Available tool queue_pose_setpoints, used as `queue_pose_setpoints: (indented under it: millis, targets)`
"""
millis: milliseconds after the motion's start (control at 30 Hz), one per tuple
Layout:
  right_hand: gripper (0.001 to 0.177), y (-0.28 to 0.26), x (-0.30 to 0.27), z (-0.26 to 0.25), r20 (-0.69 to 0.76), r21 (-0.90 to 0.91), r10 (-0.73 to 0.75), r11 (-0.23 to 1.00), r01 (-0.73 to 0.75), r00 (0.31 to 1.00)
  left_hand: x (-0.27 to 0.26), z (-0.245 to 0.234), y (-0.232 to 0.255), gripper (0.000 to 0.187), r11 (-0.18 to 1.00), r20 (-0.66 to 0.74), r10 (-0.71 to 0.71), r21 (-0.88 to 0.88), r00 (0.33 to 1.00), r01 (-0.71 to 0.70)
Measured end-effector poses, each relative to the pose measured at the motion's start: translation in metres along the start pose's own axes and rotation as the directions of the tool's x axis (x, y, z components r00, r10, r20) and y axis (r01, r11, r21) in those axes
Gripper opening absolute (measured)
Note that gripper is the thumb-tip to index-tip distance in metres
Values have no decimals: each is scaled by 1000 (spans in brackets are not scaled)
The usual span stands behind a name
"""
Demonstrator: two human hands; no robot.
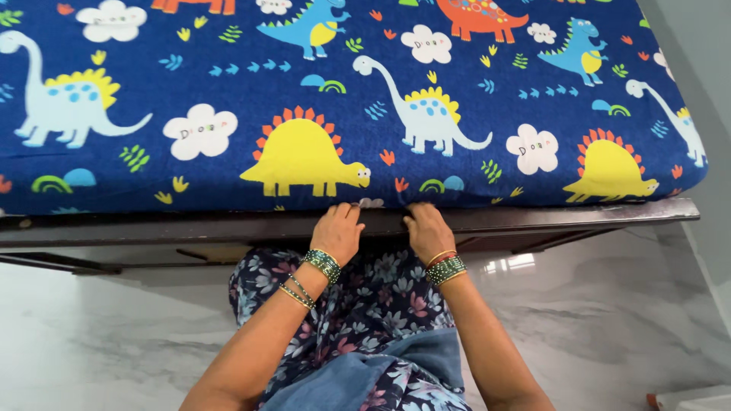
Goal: The person smooths and adjusts a dinosaur-patterned bedsheet on a bed, then folds a patterned pillowcase over the sheet edge. They continue smoothing the sheet across the surface and tucking the edges under the mattress.
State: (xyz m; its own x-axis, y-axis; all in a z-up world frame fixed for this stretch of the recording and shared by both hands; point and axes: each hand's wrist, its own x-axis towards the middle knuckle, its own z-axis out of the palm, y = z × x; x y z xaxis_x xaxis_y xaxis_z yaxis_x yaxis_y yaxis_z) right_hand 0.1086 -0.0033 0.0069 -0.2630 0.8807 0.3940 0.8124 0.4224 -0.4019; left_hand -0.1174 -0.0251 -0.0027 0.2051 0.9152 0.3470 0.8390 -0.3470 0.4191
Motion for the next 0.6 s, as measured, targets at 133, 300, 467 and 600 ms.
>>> queue_pose_setpoints:
  millis: [133,300,467,600]
  targets:
    - [28,0,-2,14,-4,-101,12,995,-13,1000,3,-1,3,33,997,84,-74,27,994,72]
    - [30,-9,14,20,54,-307,30,952,-12,998,17,-3,2,27,992,86,-80,101,993,71]
    - [43,-14,56,-7,419,-453,394,872,-187,818,19,6,0,26,987,98,-88,145,991,73]
    - [41,4,77,-27,616,-362,332,925,-117,714,16,1,1,30,988,122,-95,131,988,78]
